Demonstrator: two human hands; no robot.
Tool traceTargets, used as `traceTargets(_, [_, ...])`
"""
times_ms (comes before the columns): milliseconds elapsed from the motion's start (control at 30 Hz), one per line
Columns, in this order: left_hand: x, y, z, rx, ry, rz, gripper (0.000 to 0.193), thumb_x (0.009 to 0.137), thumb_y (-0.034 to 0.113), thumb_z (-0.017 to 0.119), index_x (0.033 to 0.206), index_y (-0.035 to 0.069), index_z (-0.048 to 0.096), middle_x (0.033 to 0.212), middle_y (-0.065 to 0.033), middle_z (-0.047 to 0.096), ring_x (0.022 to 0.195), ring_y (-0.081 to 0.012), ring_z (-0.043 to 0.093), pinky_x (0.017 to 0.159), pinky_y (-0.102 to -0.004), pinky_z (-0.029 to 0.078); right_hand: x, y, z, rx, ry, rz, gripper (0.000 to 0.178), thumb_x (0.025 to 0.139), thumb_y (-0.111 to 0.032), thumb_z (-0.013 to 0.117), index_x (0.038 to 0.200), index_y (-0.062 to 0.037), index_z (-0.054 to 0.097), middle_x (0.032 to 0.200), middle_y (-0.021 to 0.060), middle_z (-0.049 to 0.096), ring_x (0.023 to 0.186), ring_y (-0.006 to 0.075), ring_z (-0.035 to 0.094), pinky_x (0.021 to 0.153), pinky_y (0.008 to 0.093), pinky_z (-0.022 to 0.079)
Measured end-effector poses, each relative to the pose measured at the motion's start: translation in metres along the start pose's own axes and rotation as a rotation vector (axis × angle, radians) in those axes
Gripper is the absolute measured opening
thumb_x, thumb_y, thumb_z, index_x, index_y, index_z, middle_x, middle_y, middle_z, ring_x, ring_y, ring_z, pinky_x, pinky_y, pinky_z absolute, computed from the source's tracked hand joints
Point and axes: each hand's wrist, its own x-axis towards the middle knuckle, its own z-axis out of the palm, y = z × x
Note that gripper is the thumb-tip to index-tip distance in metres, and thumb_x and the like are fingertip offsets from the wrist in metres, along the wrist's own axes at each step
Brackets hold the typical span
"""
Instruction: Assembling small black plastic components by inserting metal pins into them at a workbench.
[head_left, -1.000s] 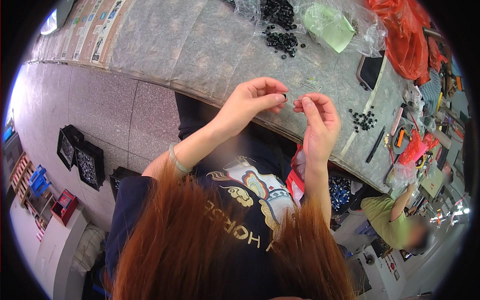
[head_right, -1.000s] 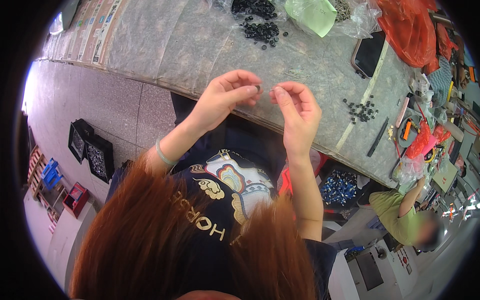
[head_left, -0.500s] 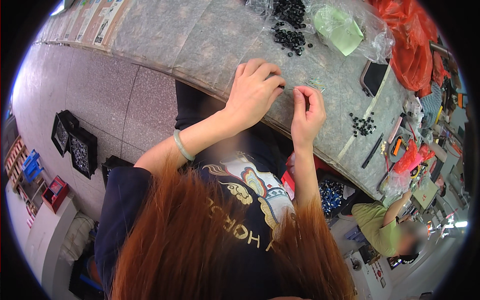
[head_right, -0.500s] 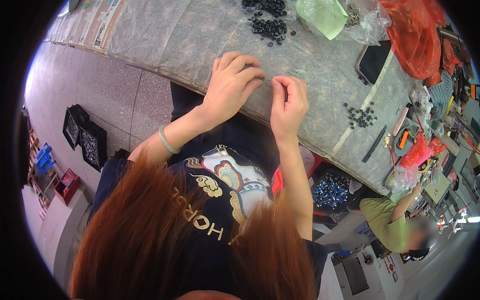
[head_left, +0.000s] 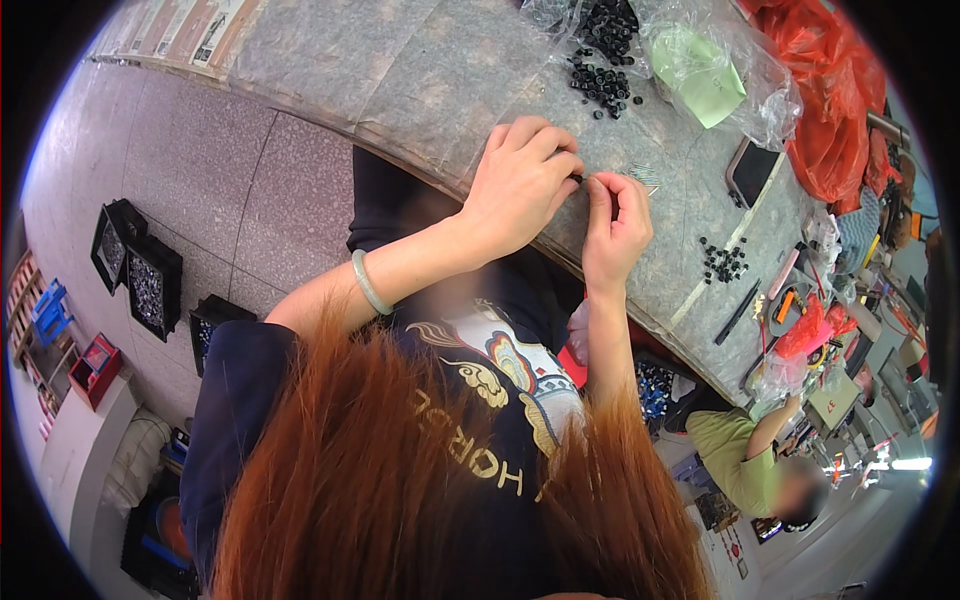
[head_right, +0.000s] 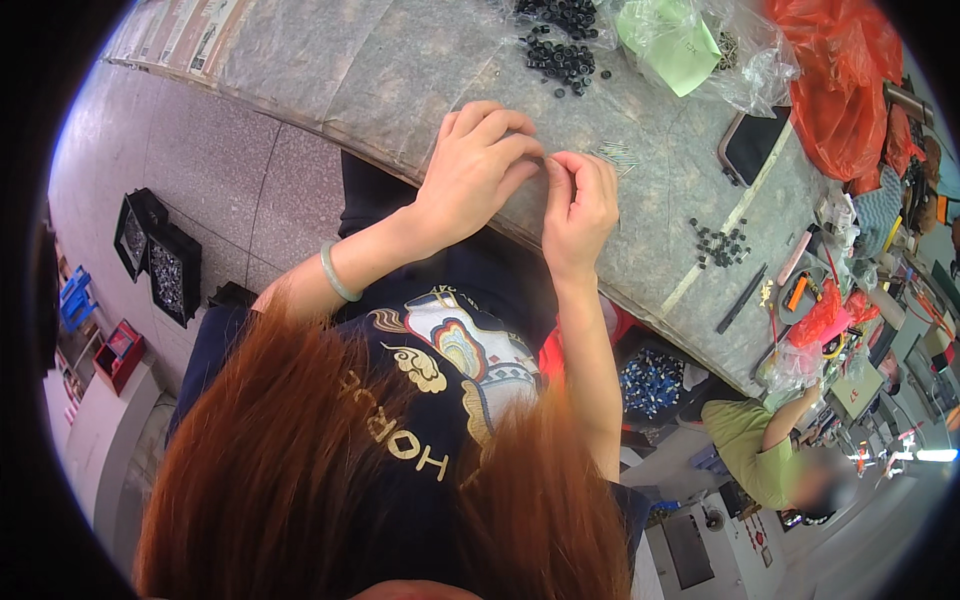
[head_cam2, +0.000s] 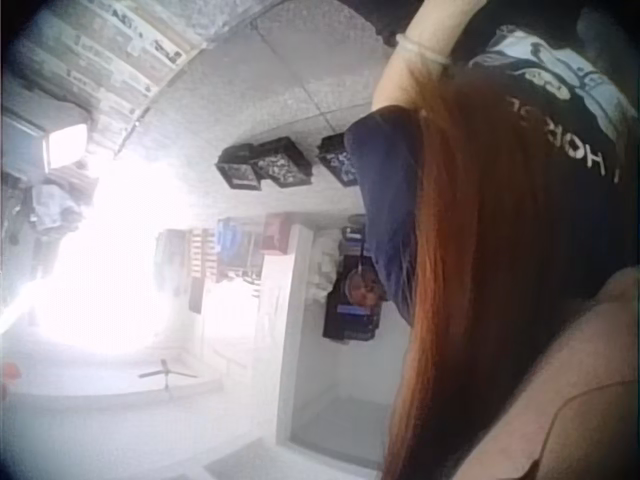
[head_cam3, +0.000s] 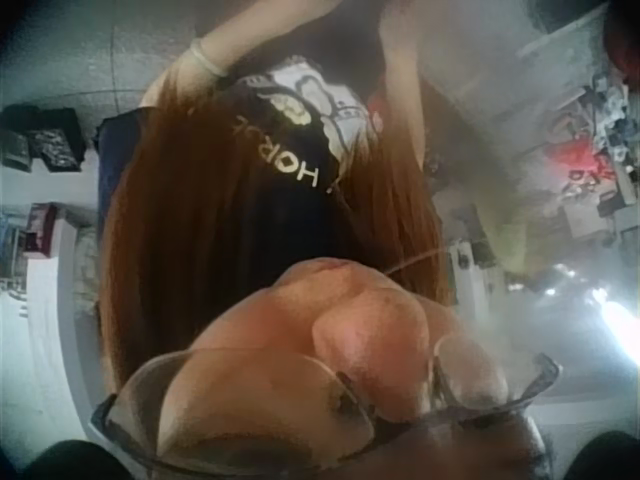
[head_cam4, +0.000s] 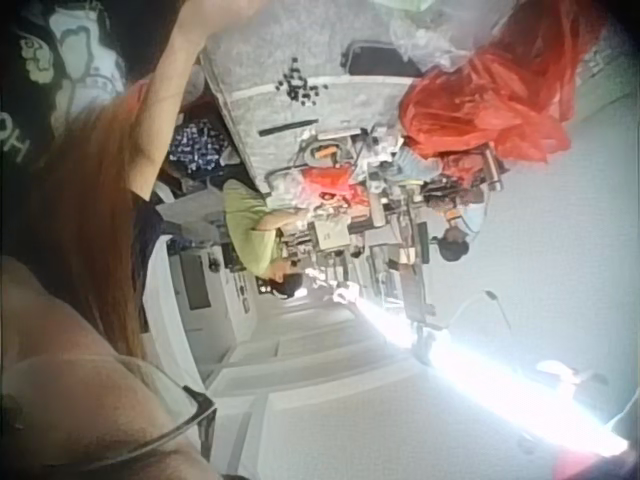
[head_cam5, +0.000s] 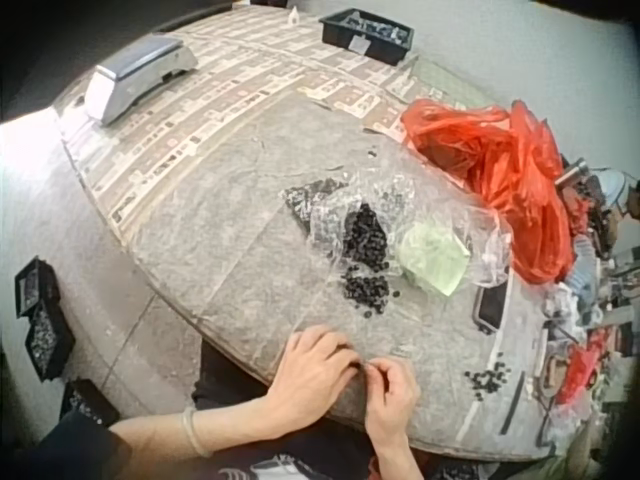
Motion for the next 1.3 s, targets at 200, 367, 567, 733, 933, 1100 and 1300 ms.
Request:
traceTargets(200, [0.000, -0.001, 0.001, 0.002, 0.021, 0.010, 0.013, 0.066, 0.012, 0.063, 0.079, 0.010, 0.060, 0.095, -0.0015, 0.054, 0.097, -0.0211, 0.045, 0.079, -0.0340, 0.033, 0.001, -0.003, -0.001, -0.126, 0.016, -0.179, 0.004, 0.074, -0.002, 0.059, 0.077, -0.0007, 0.056, 0.076, 0.0093, 0.056, 0.069, 0.0225, 0.052, 0.062, 0.0294, 0.042])
traceTargets(367, [0.000, 0.001, 0.003, -0.025, 0.062, -0.012, 0.009, 0.065, 0.010, 0.062, 0.073, 0.011, 0.061, 0.093, -0.0005, 0.055, 0.096, -0.0200, 0.046, 0.079, -0.0339, 0.033, 0.000, 0.000, 0.001, -0.142, 0.038, -0.246, 0.006, 0.072, -0.001, 0.059, 0.077, -0.0016, 0.056, 0.075, 0.0095, 0.056, 0.068, 0.0238, 0.052, 0.060, 0.0310, 0.042])
traceTargets(567, [0.001, 0.001, 0.007, -0.021, 0.127, 0.016, 0.005, 0.063, 0.011, 0.061, 0.068, 0.010, 0.061, 0.082, 0.0018, 0.055, 0.090, -0.0175, 0.047, 0.077, -0.0335, 0.034, 0.000, -0.003, -0.001, -0.097, 0.029, -0.198, 0.007, 0.071, -0.001, 0.061, 0.077, -0.0022, 0.057, 0.074, 0.0092, 0.056, 0.067, 0.0242, 0.053, 0.059, 0.0312, 0.042])
traceTargets(733, [0.000, 0.003, 0.004, -0.012, 0.083, -0.003, 0.009, 0.062, 0.010, 0.063, 0.070, 0.012, 0.060, 0.084, 0.0032, 0.057, 0.091, -0.0182, 0.048, 0.078, -0.0333, 0.034, 0.006, -0.009, -0.010, -0.008, -0.052, -0.078, 0.009, 0.071, -0.001, 0.061, 0.080, -0.0011, 0.058, 0.074, 0.0093, 0.056, 0.066, 0.0223, 0.053, 0.060, 0.0291, 0.043])
traceTargets(933, [0.000, 0.003, 0.005, 0.004, 0.092, 0.001, 0.009, 0.061, 0.009, 0.064, 0.069, 0.012, 0.060, 0.082, 0.0037, 0.057, 0.090, -0.0183, 0.048, 0.077, -0.0333, 0.035, 0.052, -0.012, -0.013, -0.005, -0.118, -0.012, 0.013, 0.075, -0.008, 0.059, 0.087, -0.0013, 0.058, 0.077, 0.0090, 0.057, 0.067, 0.0210, 0.055, 0.060, 0.0293, 0.044])
traceTargets(1100, [0.002, 0.003, 0.007, -0.012, 0.109, -0.010, 0.008, 0.061, 0.010, 0.064, 0.068, 0.012, 0.060, 0.081, 0.0035, 0.057, 0.090, -0.0184, 0.047, 0.078, -0.0335, 0.035, 0.066, 0.002, 0.005, -0.272, -0.135, -0.205, 0.011, 0.074, -0.009, 0.058, 0.082, -0.0030, 0.059, 0.075, 0.0090, 0.056, 0.069, 0.0252, 0.052, 0.063, 0.0342, 0.043])
traceTargets(1300, [0.001, 0.003, 0.006, -0.028, 0.112, -0.036, 0.007, 0.062, 0.010, 0.063, 0.068, 0.012, 0.061, 0.082, 0.0029, 0.056, 0.090, -0.0187, 0.047, 0.077, -0.0333, 0.034, 0.049, 0.002, -0.007, 0.020, -0.198, 0.062, 0.009, 0.077, -0.007, 0.055, 0.084, -0.0020, 0.058, 0.080, 0.0069, 0.060, 0.069, 0.0183, 0.056, 0.061, 0.0290, 0.044])
